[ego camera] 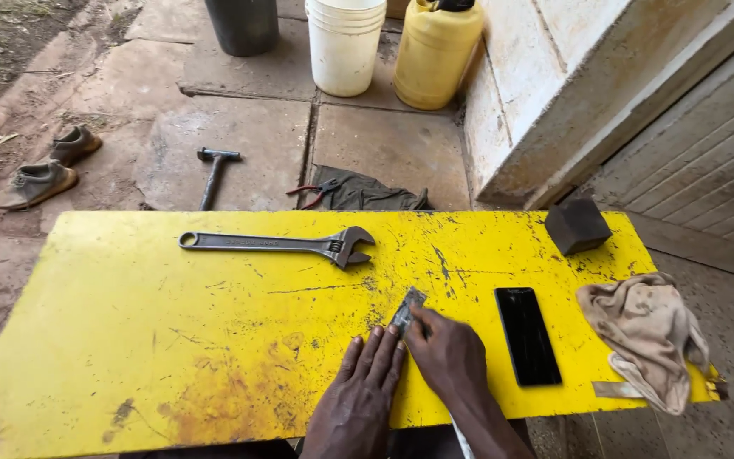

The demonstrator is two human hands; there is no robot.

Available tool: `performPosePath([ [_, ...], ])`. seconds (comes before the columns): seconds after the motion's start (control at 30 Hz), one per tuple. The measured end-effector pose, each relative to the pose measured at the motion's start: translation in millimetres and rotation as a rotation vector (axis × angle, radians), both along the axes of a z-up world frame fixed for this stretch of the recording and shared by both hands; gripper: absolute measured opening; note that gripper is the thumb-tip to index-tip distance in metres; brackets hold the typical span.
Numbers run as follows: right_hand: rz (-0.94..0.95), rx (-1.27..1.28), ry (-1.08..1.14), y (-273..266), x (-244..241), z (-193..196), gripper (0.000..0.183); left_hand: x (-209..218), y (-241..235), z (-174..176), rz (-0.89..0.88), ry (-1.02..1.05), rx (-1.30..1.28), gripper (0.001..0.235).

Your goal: Filing the edges of a metal strip to remove burrs and measuring the strip with a long ruler on a workbench.

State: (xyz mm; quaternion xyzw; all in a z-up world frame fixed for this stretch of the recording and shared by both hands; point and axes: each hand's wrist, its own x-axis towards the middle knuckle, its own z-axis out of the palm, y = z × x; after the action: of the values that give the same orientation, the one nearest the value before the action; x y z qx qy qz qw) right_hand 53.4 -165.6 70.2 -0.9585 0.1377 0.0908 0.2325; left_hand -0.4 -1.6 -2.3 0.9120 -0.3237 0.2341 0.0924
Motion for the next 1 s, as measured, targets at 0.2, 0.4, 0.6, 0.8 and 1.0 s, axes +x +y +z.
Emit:
performPosePath([
  [0.2,0.019,0.032,0.031,3.7,-2.4,1.7,0.047,6.9,1.9,-6.2,-0.026,0.022,0.019,0.087],
  [0.4,-0.094,0.17,-0.042,-3.6,17.6,19.1,0.042,1.0,0.5,0.7,-0.006,-0.037,-0.001,0.106],
  [0.6,-0.314,0.692,0.026,-21.0,-1.4,25.5,0.033,0.5,-0.3,1.5,0.001,-0.013,-0.003,0.095],
  [0.8,-0.167,0.324,0.153,15.0,-18.3,38.8,0.042,-5.0,1.0,-0.4,-0.001,0.092,0.071,0.094],
  [1.0,-0.085,0.124,0.062,14.0,-7.4,14.8,0.047,-6.5,-0.4,-10.3,-0.015,0.088,0.06,0.085],
])
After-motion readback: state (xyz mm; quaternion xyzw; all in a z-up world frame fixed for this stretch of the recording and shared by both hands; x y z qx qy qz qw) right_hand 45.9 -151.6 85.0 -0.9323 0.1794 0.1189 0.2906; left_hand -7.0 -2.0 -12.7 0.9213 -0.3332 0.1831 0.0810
